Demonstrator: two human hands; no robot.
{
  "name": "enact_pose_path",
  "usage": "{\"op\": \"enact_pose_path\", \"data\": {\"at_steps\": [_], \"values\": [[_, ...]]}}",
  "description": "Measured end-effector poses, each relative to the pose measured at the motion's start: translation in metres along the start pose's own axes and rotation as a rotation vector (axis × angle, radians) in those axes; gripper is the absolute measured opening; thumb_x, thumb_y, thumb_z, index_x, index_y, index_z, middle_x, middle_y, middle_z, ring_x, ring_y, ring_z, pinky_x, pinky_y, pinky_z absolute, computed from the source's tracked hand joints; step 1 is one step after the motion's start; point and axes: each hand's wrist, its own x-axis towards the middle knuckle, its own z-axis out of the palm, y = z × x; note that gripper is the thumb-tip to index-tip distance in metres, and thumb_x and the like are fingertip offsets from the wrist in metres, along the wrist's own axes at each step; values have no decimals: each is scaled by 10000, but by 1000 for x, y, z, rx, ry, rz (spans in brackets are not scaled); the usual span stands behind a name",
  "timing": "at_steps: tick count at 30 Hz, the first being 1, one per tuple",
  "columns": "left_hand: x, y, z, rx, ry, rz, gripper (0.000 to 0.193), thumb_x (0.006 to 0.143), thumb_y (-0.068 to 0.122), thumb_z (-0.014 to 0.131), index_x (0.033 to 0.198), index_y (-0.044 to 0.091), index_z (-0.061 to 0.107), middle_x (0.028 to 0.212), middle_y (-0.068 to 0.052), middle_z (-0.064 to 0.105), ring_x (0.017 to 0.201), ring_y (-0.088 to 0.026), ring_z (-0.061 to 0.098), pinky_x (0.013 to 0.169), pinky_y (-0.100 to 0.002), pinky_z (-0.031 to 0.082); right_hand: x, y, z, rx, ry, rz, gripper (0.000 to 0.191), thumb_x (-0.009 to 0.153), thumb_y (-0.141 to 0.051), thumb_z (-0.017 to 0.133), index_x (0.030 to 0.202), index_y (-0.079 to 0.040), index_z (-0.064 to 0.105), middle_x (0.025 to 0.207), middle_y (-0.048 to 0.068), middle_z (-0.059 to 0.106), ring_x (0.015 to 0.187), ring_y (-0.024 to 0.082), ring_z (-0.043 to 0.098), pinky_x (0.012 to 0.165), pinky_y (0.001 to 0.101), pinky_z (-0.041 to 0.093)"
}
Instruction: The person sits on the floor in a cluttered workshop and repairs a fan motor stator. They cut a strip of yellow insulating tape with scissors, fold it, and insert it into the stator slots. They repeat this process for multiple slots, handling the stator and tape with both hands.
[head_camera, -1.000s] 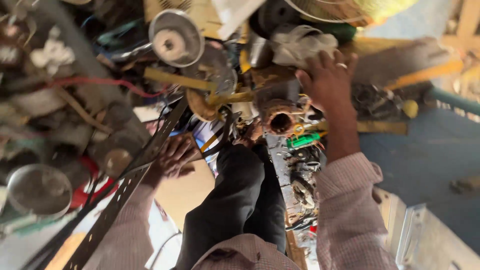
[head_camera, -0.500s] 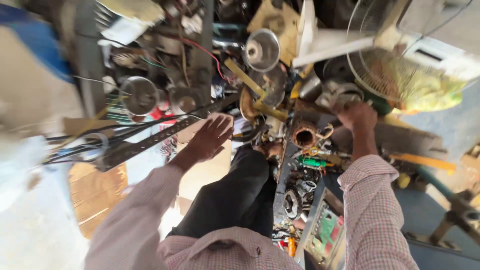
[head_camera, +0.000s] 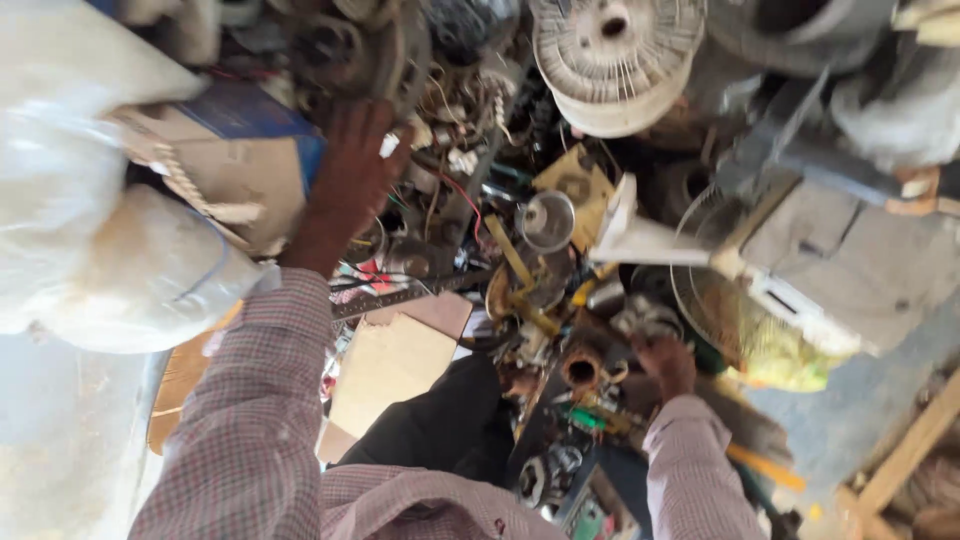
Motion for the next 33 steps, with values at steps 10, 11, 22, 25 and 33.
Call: {"op": "enact_pose_path", "data": {"at_steps": [10,11,22,25,33], "values": [[13,-5,-14,-172,-204,-40,514,786,313,724,1233,61,685,1586,-222,335,1461,-422,288,1158,-585,321,-17,-15,-31,62,-20,117,686,853,-711,554,1180,-146,766,1215,170,732,1157,388,686,987,498,558],[15,-6,-14,-158,-223,-46,521,788,334,725,1230,63,685,1585,-227,321,1459,-424,272,1145,-592,316,-17,-17,-34,63,-36,137,681,855,-707,557,1181,-150,773,1212,159,746,1150,373,704,990,488,569],[16,-10,-16,-202,-280,-43,660,730,450,767,1240,42,672,1570,-257,258,1438,-459,193,1124,-638,267,-27,-36,-50,3,-45,166,661,846,-689,581,1235,-176,733,1243,132,747,1171,344,703,1009,465,573],[12,-12,-20,-270,-240,-24,640,729,460,786,1202,40,684,1582,-260,258,1447,-459,199,1158,-649,251,-36,-44,-52,-1,-40,184,670,880,-715,547,1185,-169,786,1254,130,760,1182,332,711,1042,446,565],[9,-21,-34,-367,-218,-31,638,627,387,859,1157,70,700,1596,-225,241,1472,-447,180,1161,-670,220,-64,-94,-61,-130,99,216,506,907,-552,606,1208,-173,752,1263,122,729,1172,328,701,946,477,591]]}}
